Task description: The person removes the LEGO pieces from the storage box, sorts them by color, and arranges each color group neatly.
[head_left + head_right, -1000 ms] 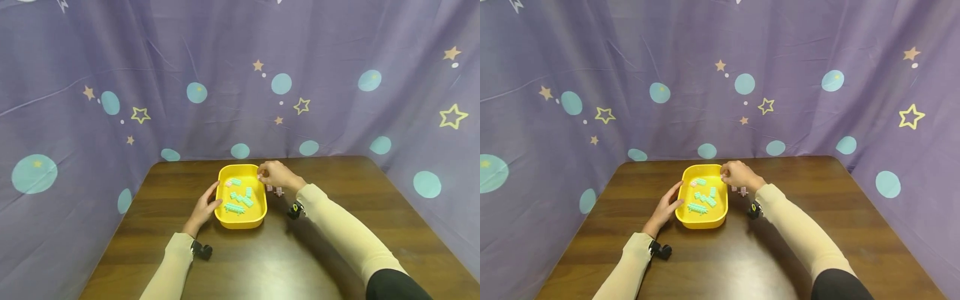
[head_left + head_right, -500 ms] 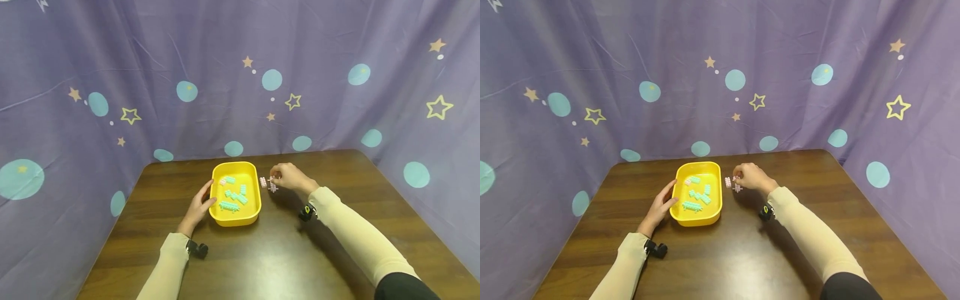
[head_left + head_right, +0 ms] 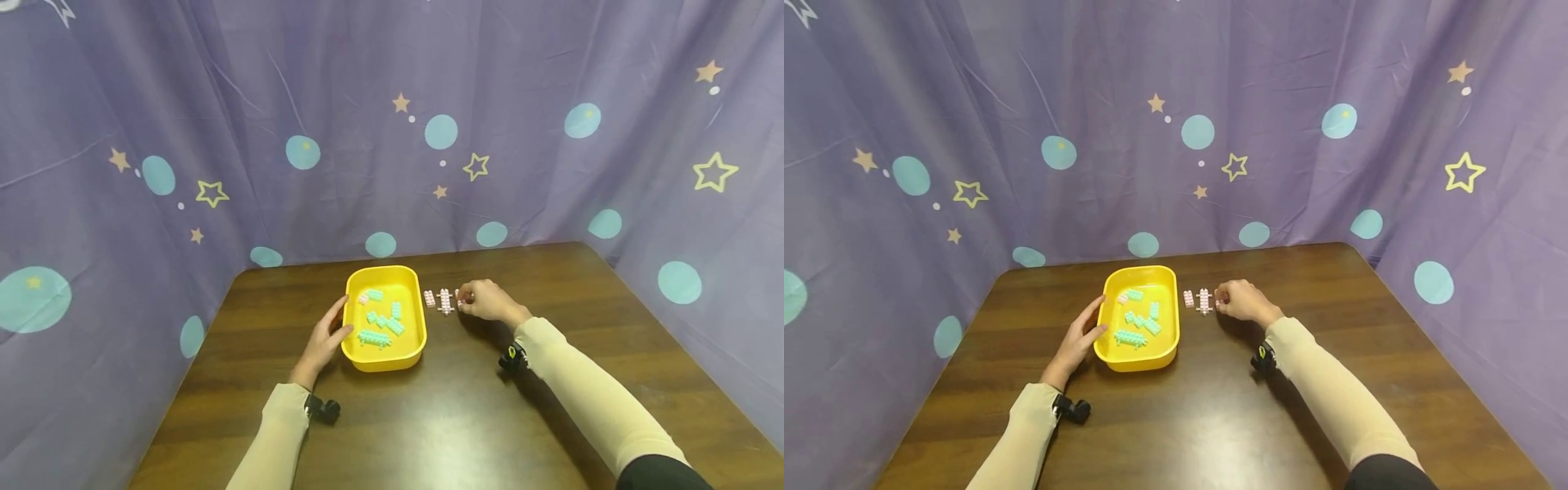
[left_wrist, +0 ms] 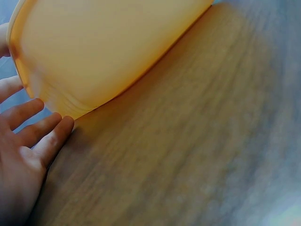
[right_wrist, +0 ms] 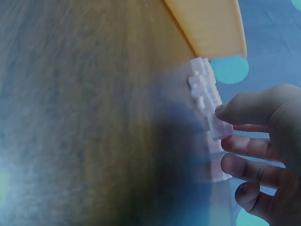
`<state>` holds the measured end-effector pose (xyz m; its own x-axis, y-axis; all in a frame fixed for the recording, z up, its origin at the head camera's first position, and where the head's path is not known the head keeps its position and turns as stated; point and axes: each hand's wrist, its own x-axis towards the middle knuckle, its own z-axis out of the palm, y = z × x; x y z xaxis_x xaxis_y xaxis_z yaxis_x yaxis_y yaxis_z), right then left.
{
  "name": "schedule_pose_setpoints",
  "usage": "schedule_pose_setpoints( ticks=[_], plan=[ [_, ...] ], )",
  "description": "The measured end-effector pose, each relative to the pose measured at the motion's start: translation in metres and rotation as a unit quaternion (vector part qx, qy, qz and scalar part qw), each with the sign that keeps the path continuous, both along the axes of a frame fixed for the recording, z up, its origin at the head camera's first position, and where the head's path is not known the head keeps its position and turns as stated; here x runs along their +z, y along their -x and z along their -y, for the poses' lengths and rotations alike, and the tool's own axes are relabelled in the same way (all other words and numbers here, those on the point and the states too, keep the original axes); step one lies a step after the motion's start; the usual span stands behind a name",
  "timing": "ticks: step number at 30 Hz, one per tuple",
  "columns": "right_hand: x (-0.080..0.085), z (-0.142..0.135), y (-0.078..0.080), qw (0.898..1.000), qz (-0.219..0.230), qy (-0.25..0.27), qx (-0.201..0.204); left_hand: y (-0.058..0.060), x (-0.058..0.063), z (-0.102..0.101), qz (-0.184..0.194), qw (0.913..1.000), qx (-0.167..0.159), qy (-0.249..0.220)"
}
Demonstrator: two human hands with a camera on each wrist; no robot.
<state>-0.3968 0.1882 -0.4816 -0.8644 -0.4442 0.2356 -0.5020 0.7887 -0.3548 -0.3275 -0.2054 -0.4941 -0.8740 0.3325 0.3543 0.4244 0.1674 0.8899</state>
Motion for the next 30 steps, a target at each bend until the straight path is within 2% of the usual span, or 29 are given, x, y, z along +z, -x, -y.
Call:
schedule_pose_setpoints(
  ticks=[5,17,25,30],
  plan=[
    [-0.008,-0.005,-0.001,1.0,0.018,0.003,-0.007,-0.001,-0.001,-0.002,-0.002,1.0,-0.003,-0.004],
    [-0.015,-0.004,-0.003,1.0,0.015,0.018,-0.021,-0.002,0.001,0.0,0.003,1.0,0.0,-0.001],
    [-0.015,-0.003,-0.004,1.0,0.01,0.011,-0.015,-0.002,0.0,0.0,0.007,0.9999,-0.003,-0.009],
    [-0.009,-0.005,-0.002,1.0,0.006,0.019,-0.008,-0.001,0.0,0.001,0.011,0.9998,-0.005,-0.015]
  ],
)
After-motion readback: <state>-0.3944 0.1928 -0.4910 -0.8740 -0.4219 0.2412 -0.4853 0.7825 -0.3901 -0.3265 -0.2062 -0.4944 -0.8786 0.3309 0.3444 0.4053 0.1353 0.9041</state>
